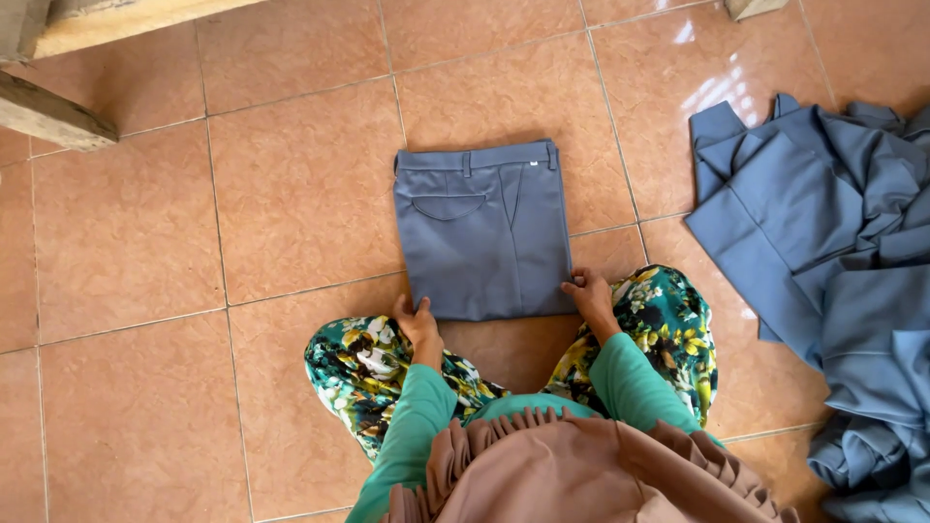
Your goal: The person sits on a tiled floor and folds several pairs of gray trousers by hand. They smooth the fabric, fold the legs together, and then fold the pants into neat rectangles, stacking them on the floor.
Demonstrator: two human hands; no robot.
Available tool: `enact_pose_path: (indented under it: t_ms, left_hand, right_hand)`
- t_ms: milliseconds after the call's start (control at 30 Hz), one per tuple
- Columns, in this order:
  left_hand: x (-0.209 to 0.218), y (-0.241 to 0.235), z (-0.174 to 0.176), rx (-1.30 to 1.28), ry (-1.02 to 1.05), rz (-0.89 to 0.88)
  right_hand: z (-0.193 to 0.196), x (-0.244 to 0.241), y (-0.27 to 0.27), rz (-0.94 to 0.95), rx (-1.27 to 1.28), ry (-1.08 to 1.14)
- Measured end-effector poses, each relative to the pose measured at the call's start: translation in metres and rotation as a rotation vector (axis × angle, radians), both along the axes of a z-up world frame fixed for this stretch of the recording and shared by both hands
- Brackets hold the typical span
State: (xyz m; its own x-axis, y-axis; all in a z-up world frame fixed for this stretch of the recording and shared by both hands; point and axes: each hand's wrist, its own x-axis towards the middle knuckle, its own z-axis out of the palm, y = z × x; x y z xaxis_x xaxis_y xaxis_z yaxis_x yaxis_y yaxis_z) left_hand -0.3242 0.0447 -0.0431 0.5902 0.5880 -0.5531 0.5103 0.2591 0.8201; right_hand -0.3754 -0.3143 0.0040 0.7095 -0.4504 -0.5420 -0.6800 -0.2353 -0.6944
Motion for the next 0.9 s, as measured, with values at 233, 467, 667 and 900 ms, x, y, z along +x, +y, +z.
enact_pose_path:
  t_ms: [233, 467, 667, 900]
  left_hand:
    - [0.026, 0.038, 0.012, 0.694, 0.166, -0.782]
    - [0.083, 0.04, 0.0, 0.522, 0.17, -0.747]
    - [0.158, 0.045, -0.047, 0.596, 0.201, -0.733]
    - [0.196, 0.038, -0.024, 0.554, 0.144, -0.65]
  right_hand:
    - [-0.03, 0.001, -0.011, -0.016, -0.136, 0.058]
    - [-0.025, 0.048, -0.008, 0.155, -0.25, 0.059]
    - [-0.011, 0.131, -0.012, 0.212, -0.395, -0.005]
    - [-0.005, 0.185, -0.029, 0.122, -0.317, -0.183]
